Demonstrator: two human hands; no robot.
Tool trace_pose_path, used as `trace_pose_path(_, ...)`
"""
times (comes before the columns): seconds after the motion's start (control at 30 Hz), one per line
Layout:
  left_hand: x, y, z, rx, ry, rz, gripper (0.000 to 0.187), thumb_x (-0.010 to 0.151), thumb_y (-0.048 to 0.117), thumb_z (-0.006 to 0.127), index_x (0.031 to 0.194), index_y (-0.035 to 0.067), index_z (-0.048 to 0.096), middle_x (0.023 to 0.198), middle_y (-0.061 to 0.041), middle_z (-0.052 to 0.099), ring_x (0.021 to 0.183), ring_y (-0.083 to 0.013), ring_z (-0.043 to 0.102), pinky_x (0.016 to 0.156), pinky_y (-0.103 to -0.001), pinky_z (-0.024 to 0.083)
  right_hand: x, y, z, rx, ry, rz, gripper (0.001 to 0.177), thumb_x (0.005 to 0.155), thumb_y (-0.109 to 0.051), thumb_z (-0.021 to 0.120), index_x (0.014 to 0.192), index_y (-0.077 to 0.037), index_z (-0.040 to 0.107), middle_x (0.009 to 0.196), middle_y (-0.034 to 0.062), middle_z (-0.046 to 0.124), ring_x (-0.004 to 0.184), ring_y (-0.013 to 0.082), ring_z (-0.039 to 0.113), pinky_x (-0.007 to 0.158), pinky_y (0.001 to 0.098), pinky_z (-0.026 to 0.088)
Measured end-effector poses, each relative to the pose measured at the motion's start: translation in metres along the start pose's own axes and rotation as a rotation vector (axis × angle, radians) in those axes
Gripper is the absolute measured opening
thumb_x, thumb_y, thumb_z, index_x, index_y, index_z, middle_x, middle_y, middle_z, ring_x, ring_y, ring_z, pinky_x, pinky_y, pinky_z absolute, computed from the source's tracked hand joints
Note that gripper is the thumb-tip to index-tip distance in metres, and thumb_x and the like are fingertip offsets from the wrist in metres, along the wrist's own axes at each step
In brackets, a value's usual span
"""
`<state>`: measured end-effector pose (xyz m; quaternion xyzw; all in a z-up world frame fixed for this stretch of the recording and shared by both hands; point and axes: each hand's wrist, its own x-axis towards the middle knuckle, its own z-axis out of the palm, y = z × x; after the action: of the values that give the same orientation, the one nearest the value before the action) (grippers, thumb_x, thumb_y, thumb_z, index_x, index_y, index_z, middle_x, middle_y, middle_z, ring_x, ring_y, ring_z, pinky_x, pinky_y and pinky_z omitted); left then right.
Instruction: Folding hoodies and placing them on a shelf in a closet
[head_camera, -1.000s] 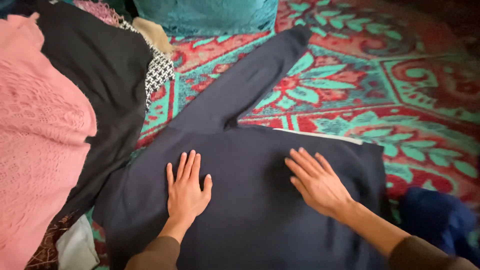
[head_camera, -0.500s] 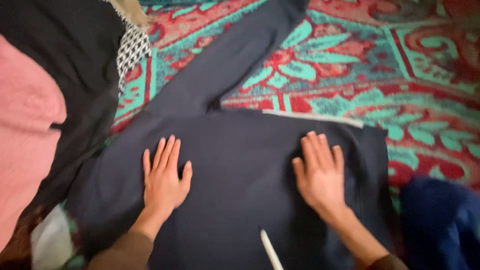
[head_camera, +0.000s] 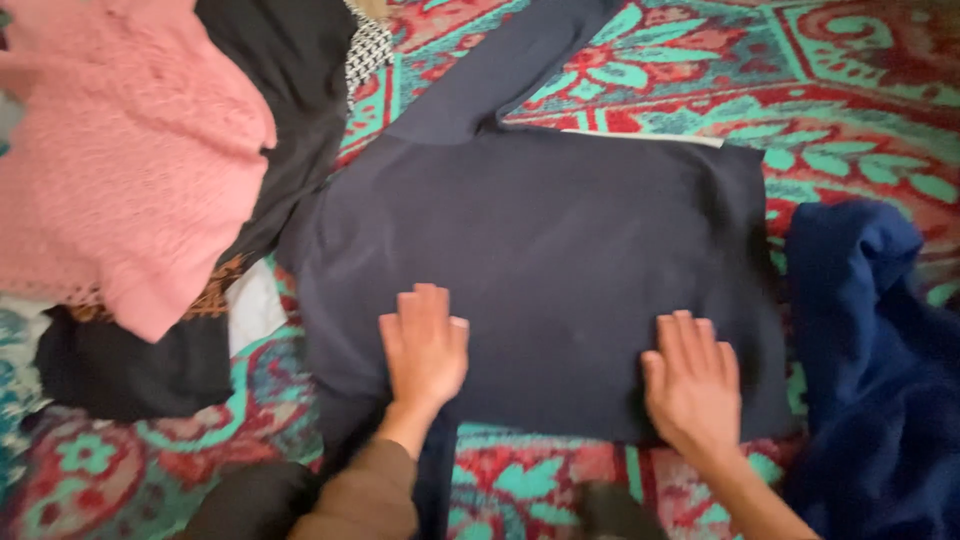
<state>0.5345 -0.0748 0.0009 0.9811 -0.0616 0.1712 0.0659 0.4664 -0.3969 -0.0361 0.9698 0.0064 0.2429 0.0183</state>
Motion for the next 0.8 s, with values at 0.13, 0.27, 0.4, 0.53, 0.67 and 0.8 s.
trace_pose_path(0.13, -0.027, -0.098, 0.053, -0.071, -0.320, -0.441, 0.070, 0.101, 0.054, 0.028, 0.163, 0.023, 0.025, 0.173, -0.001, 0.017, 0.159, -0.0275, 0.012, 0.126, -0.049, 0.007, -0.032, 0.024, 0.029, 0.004, -0.106, 0.150, 0.060, 0.107, -0.045, 0.038, 0.159, -0.019, 0.052, 0.166, 0.0048, 0.049, 0.155, 0.0247, 0.042, 0.126, 0.0419, 0.029)
trace_pose_path(0.27, -0.037, -0.057, 0.000, -0.086, -0.339, -0.179, 0.039, 0.096, 0.045, 0.045, 0.126, 0.019, 0.045, 0.129, -0.008, 0.037, 0.122, -0.0339, 0.035, 0.100, -0.053, 0.029, -0.027, 0.028, 0.013, 0.216, -0.225, -0.060, 0.061, 0.099, -0.062, 0.042, 0.147, -0.026, 0.050, 0.155, 0.0027, 0.047, 0.150, 0.0212, 0.038, 0.125, 0.0458, 0.022)
trace_pose_path(0.4, -0.088, -0.005, 0.014, -0.307, 0.103, 0.603, 0.037, 0.078, 0.047, 0.080, 0.088, 0.013, 0.068, 0.087, -0.006, 0.056, 0.091, -0.0282, 0.059, 0.074, -0.041, 0.052, -0.039, 0.045, 0.007, 0.499, -0.007, -0.623, 0.061, 0.078, -0.064, 0.071, 0.119, -0.019, 0.069, 0.128, 0.0048, 0.065, 0.118, 0.0257, 0.063, 0.109, 0.0454, 0.046)
trace_pose_path(0.53, -0.113, -0.001, 0.004, -0.364, -0.212, 0.356, 0.031, 0.088, 0.031, 0.079, 0.106, 0.007, 0.072, 0.104, -0.005, 0.063, 0.099, -0.0261, 0.056, 0.083, -0.042, 0.050, -0.035, 0.081, -0.002, 0.417, -0.238, -0.682, 0.040, 0.091, -0.044, 0.068, 0.116, -0.013, 0.064, 0.116, 0.0079, 0.065, 0.097, 0.0281, 0.063, 0.084, 0.0412, 0.047)
trace_pose_path(0.67, -0.123, -0.015, 0.000, -0.141, -0.004, 0.352, 0.023, 0.088, 0.012, 0.069, 0.111, 0.009, 0.073, 0.108, -0.006, 0.066, 0.097, -0.0293, 0.059, 0.081, -0.044, 0.051, -0.025, 0.095, 0.012, 0.542, -0.358, -0.537, 0.014, 0.085, -0.018, 0.069, 0.099, -0.014, 0.069, 0.097, 0.0027, 0.070, 0.086, 0.0271, 0.067, 0.075, 0.0401, 0.051)
trace_pose_path(0.8, -0.132, -0.015, -0.015, 0.091, 0.233, 0.243, 0.013, 0.090, 0.008, 0.075, 0.103, 0.009, 0.072, 0.085, -0.003, 0.056, 0.068, -0.0251, 0.056, 0.056, -0.037, 0.051, 0.000, 0.100, 0.013, 0.553, -0.803, -0.157, 0.023, 0.081, -0.028, 0.078, 0.102, -0.019, 0.078, 0.103, -0.0025, 0.082, 0.093, 0.0221, 0.077, 0.084, 0.0374, 0.056)
